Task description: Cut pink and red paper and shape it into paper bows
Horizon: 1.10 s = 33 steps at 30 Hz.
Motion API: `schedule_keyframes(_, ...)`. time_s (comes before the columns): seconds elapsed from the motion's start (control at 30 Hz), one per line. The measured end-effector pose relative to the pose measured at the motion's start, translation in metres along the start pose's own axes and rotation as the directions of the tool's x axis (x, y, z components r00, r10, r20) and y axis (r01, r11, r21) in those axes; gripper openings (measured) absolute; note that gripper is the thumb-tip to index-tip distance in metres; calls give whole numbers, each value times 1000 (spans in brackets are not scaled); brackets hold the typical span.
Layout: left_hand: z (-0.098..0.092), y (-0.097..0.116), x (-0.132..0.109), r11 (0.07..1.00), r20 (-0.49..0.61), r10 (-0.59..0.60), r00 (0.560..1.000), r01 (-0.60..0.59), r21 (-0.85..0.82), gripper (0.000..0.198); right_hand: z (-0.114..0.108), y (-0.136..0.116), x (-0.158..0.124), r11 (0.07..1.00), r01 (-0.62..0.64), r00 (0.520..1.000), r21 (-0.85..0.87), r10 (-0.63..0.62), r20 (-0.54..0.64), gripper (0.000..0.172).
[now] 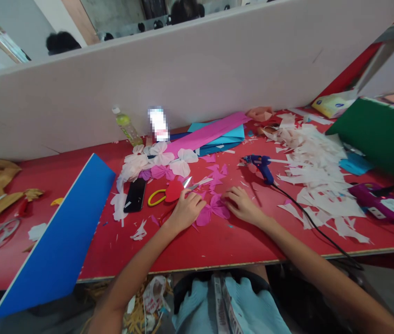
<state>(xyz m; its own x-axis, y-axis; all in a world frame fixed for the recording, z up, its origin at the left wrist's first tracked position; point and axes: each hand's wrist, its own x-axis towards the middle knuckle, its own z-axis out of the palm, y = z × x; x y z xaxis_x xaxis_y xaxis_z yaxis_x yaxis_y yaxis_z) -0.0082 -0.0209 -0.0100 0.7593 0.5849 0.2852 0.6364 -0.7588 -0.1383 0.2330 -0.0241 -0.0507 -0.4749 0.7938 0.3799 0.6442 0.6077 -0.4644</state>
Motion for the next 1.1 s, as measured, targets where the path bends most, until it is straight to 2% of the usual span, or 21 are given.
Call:
schedule_keyframes(0.23,0,-2,10,1000,84,30,996,-30,2,21,2,0,-3,1000,4,1000,-10,-4,8,20)
schedule_keyframes(0.9,4,-5,7,999,82,33,996,-32,-11,19,2,0,-3,1000,-4,1000,-23,4,-14,18)
schedule_keyframes(1.1,-2,4,3,997,33,-33,999,36,-74,22,-1,-4,-4,998,54,998,-33,-53,15,18)
